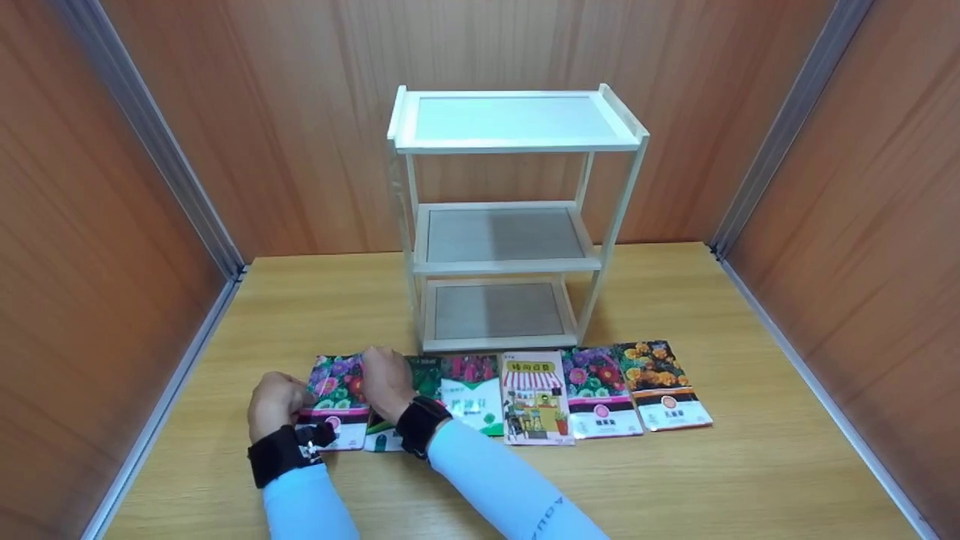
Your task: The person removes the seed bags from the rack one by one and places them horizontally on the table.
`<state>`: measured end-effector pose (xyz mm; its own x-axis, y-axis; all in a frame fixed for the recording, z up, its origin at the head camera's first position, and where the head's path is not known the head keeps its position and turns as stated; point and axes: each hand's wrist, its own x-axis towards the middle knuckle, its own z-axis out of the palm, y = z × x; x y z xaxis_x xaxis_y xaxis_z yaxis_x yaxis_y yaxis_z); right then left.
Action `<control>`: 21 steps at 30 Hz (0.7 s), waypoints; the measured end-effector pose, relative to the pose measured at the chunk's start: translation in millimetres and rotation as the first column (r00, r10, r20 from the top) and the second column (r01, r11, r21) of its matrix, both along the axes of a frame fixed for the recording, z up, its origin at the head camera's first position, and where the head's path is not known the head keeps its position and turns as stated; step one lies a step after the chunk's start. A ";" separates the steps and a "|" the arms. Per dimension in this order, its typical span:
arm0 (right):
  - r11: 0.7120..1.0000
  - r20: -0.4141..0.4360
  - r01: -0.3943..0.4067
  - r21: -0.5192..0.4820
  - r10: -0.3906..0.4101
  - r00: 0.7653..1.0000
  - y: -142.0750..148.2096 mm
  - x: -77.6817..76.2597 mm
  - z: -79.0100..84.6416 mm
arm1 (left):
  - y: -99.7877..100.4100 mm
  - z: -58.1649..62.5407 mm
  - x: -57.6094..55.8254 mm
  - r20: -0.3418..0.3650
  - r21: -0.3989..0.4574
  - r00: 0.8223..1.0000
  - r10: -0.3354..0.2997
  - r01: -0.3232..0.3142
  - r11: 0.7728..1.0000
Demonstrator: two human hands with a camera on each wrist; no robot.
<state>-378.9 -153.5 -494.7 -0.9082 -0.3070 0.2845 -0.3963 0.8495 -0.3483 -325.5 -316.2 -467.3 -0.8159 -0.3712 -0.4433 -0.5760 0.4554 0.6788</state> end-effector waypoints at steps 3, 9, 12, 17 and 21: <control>1.000 -0.038 -0.010 0.024 0.011 0.999 1.6 1.2 -1.4 | 2.9 0.6 -0.7 0.015 -0.029 1.000 -0.006 0.006 1.000; 0.998 -0.028 -0.051 0.029 0.052 0.998 10.3 1.9 5.2 | 4.7 4.4 0.2 0.004 -0.069 0.999 -0.035 0.035 0.997; 0.994 -0.033 -0.107 0.000 0.107 0.994 20.5 2.6 15.6 | 5.5 11.3 1.3 -0.020 -0.053 0.998 -0.062 0.061 0.997; 0.946 -0.005 -0.314 -0.076 0.315 0.949 55.1 4.4 40.3 | 10.1 35.5 5.8 -0.146 -0.093 0.973 -0.181 0.168 0.981; 0.871 0.081 -0.471 -0.141 0.484 0.871 99.4 6.6 65.7 | 24.5 62.9 14.3 -0.275 -0.145 0.931 -0.241 0.208 0.967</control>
